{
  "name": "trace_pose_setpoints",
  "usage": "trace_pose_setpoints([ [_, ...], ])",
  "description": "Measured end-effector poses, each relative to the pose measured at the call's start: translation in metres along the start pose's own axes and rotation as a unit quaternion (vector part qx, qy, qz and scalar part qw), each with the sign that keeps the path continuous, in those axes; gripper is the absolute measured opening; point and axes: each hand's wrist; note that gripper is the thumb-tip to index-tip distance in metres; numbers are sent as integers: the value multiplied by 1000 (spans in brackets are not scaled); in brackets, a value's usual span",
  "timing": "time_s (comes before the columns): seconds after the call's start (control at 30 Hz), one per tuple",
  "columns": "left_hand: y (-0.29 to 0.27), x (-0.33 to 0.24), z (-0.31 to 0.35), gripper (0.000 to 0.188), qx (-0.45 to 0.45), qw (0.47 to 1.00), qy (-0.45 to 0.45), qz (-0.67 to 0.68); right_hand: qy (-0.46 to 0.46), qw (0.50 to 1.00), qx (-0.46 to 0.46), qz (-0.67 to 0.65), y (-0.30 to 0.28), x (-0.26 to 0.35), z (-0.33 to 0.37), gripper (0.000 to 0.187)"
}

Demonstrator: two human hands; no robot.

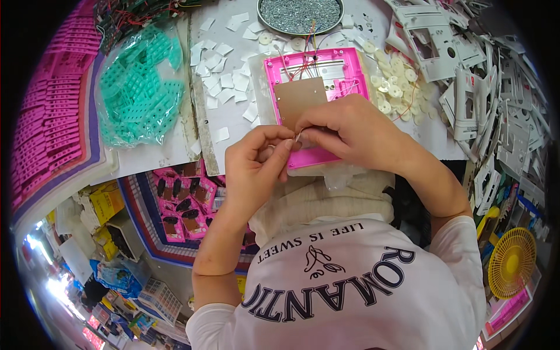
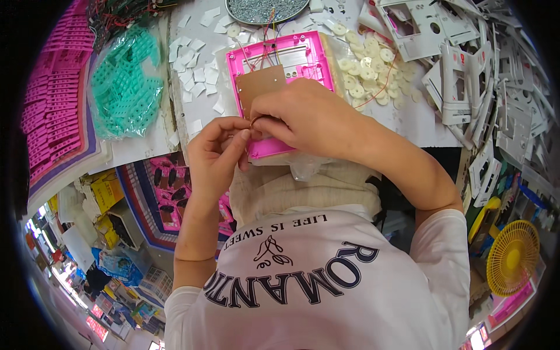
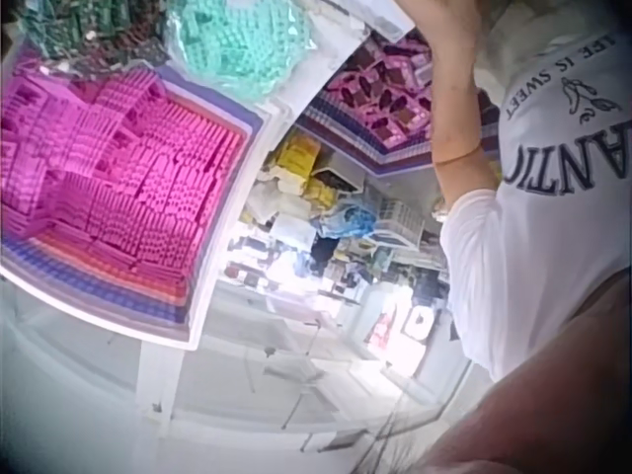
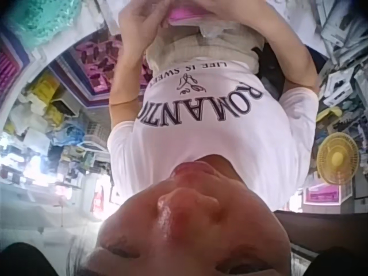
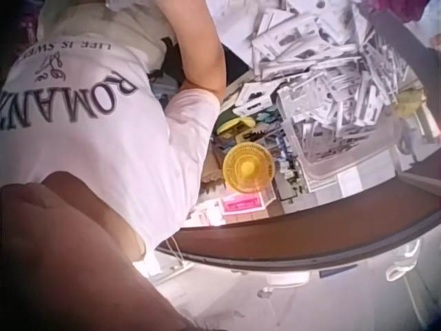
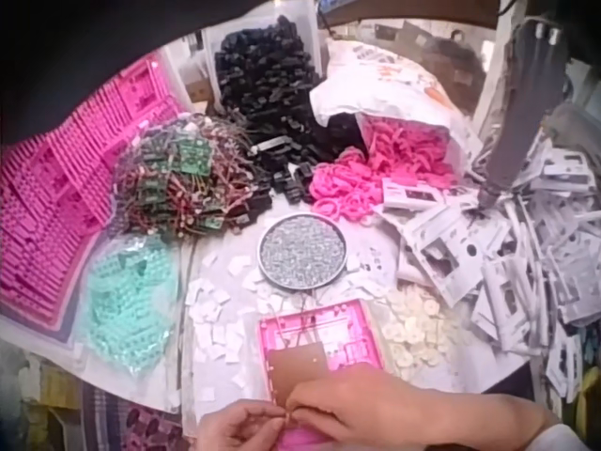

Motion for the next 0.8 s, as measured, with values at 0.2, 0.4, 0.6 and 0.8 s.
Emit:
trace_pose_setpoints([
  [0.2, 0, -3, -7, 9, -1, 963, 206, -176, 1, 996, -92, -15, 6, 3, 4, 10],
  [0.4, -2, -6, -14, 13, 25, 953, 236, -187, 20, 997, -79, -1, 5, 5, 3, 10],
  [0.6, 3, -8, -14, 13, 22, 925, 292, -241, 26, 997, -74, 3, 5, 2, 5, 9],
  [0.8, 14, -4, -14, 17, -25, 892, 353, -283, 37, 998, -43, 2, 1, 5, 6, 7],
])
Point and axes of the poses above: each hand's wrist, its own z-axis away from the middle knuckle, its own y-axis out of the palm, x = y × z, and after that the axes turned 14 degrees about -x, right-handed
